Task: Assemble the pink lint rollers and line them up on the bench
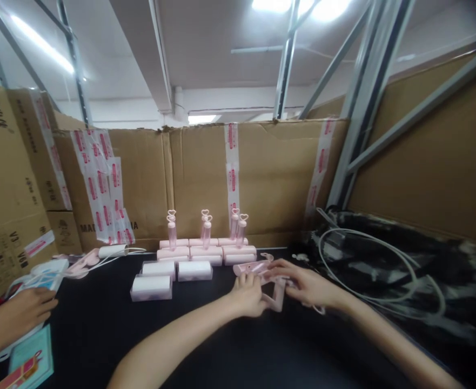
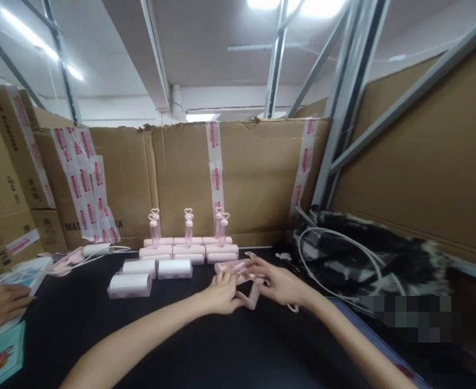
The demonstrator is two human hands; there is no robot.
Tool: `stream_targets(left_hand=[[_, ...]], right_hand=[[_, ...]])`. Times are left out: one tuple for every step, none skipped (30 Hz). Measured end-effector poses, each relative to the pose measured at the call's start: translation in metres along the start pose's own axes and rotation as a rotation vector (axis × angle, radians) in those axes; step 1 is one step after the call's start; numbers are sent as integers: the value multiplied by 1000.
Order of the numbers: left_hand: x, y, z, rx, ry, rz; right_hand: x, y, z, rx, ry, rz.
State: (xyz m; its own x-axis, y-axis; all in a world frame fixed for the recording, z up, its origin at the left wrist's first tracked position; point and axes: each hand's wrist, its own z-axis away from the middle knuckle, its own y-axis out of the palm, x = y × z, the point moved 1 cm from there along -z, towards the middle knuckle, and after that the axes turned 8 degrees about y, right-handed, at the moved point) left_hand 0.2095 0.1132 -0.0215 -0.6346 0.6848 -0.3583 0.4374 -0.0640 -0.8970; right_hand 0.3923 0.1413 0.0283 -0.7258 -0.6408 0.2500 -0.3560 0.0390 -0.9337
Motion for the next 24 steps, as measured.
stream_targets(left_hand=[[1, 2, -8, -2, 10, -11], [2, 5, -14, -7, 16, -24], [2, 6, -18, -17, 20, -36], [3, 7, -20, -31, 22, -48], [2, 7, -20, -47, 24, -58], [2, 6, -19, -65, 29, -66], [1, 5, -15, -82, 37, -72], [0, 2, -9, -97, 48, -77], [-2, -2, -1, -108, 60, -80], [-4, -7, 9, -122, 74, -85], [-5, -13, 20, -148, 88, -91], [-7, -21, 32, -183, 103, -100], [-9, -31, 44, -248, 120, -114], [-10, -42, 56, -327, 136, -128], [-12, -54, 66, -405, 154, -142], [-14, -67, 74, -481, 169, -152], [-15, -79, 80, -540, 177, -155], [-16, -91, 84, -585, 175, -146], [-16, -102, 85, -612, 164, -122], [-16, -110, 85, -609, 154, -74], [-16, -116, 84, -571, 146, 6], [-15, -119, 84, -498, 135, 109], [-14, -120, 84, -399, 115, 221], [-13, -119, 88, -304, 78, 324]], right_hand=[[-3, -7, -10, -86, 55, -53], [-5, -11, -22, -177, 126, -88], [-5, -14, -36, -247, 192, -96], [-5, -14, -52, -297, 250, -96], [-4, -12, -68, -331, 299, -96], [-2, -10, -84, -353, 333, -98], [1, -6, -98, -368, 357, -98], [4, -3, -109, -373, 369, -99], [7, -1, -117, -374, 371, -101], [12, -1, -122, -376, 365, -105], [16, -3, -123, -382, 350, -111], [22, -7, -122, -396, 328, -121], [28, -13, -117, -415, 296, -134], [36, -20, -111, -435, 255, -150], [45, -28, -103, -452, 206, -170], [55, -35, -94, -459, 153, -191], [67, -42, -85, -454, 99, -209], [80, -46, -76, -433, 40, -234], [93, -48, -67, -393, -29, -271], [107, -47, -58, -340, -110, -327], [120, -45, -49, -276, -192, -397], [131, -41, -40, -213, -253, -465], [140, -37, -32, -154, -281, -527], [147, -33, -23, -102, -264, -571]])
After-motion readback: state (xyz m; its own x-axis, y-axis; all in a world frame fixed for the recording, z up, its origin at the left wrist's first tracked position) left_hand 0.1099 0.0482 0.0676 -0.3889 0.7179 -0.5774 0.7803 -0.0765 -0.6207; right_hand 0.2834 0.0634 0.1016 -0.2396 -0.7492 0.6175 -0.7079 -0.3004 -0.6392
